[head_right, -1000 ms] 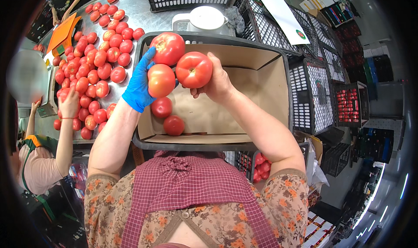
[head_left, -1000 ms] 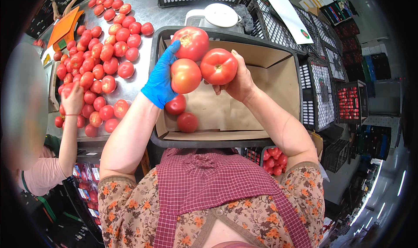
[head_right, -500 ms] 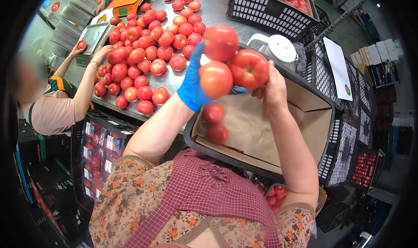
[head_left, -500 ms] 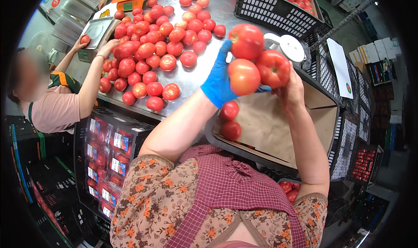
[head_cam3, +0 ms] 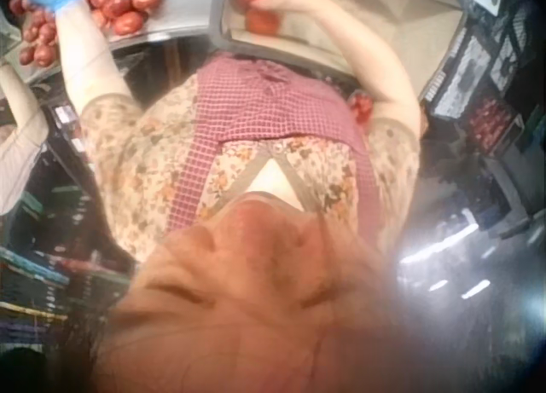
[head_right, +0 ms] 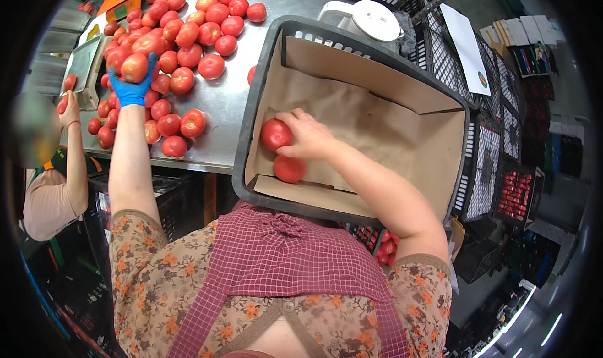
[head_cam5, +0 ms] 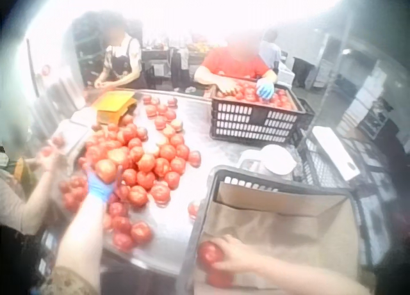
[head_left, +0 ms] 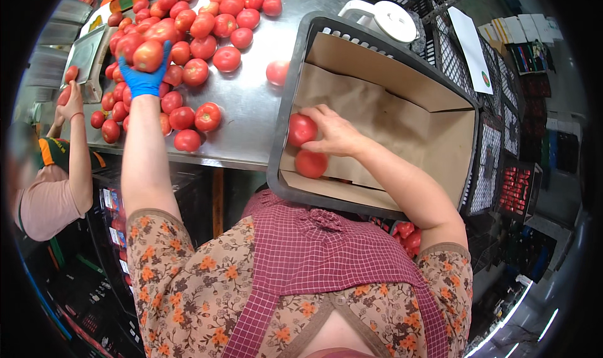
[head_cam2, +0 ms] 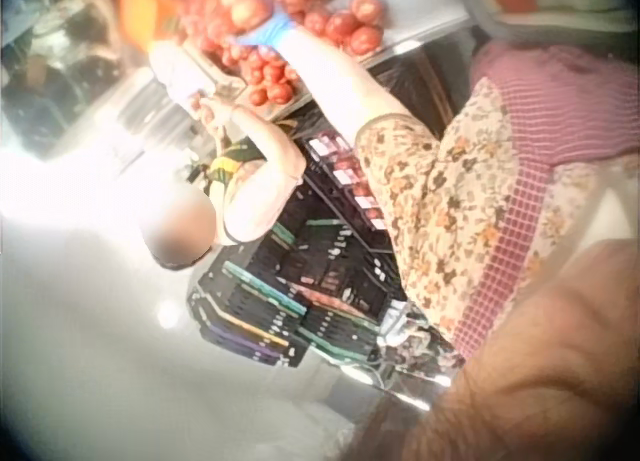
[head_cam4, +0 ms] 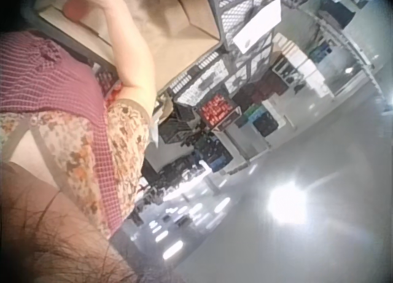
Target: The person sorts red tomatoes from a large pile on a metal table into a cardboard box lined with white paper. They handle the tomatoes by hand, picking them up and placing them into the box. The person also handles a black plastic crate filled with tomatoes, moving it to a different location.
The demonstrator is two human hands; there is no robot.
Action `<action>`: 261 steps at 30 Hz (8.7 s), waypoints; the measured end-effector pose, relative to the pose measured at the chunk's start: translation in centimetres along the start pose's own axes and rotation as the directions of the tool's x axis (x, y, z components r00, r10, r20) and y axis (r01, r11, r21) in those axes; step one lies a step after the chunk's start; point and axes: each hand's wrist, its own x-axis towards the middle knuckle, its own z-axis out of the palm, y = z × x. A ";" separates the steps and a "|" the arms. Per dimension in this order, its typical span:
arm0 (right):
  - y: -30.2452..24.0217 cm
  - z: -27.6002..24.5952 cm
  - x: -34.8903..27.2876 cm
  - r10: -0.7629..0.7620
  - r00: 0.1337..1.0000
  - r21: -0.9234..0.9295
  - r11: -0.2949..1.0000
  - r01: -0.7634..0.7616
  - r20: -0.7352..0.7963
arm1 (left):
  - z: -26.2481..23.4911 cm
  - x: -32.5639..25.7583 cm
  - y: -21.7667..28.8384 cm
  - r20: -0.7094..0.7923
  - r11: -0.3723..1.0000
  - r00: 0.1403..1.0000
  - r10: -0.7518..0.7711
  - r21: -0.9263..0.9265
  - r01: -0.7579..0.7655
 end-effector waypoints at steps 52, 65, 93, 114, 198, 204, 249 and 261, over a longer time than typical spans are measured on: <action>2.0 -8.3 -7.0 0.098 0.992 0.994 0.074 -0.085 0.077 | 19.4 -19.4 -24.0 0.000 0.665 0.803 -0.596 0.560 0.494; -0.9 -7.8 -7.8 0.513 0.857 0.973 0.219 -0.071 -0.053 | 19.5 -21.6 -24.6 0.335 0.463 0.412 -0.847 0.847 0.261; 16.9 -6.6 -16.5 0.787 0.587 0.096 0.610 -0.787 -0.188 | 0.9 -9.9 -4.3 0.399 -0.571 0.862 0.311 0.804 -0.166; 13.9 -2.6 -8.3 0.733 0.680 0.508 0.583 -0.634 0.008 | 14.6 -24.1 -20.3 0.766 -0.381 0.532 -0.361 0.399 -0.834; 9.2 -13.5 -29.9 0.339 0.295 0.286 0.935 -0.208 -0.894 | 16.0 -24.0 -38.6 -0.277 -0.466 0.539 -0.795 0.849 -0.250; 11.6 -12.3 -31.2 0.446 0.385 0.418 0.895 -0.159 -0.808 | 16.1 -25.4 -41.4 -0.287 -0.438 0.500 -0.817 0.873 -0.215; 18.2 -6.1 -18.7 0.722 0.623 0.240 0.689 -0.683 -0.300 | 14.2 -20.1 -28.0 0.317 -0.415 0.811 -0.492 0.734 -0.538; 19.5 -6.2 -20.0 0.768 0.638 0.789 0.354 -0.502 0.061 | 16.7 -21.7 -26.8 0.243 -0.528 0.887 -0.392 0.731 -0.433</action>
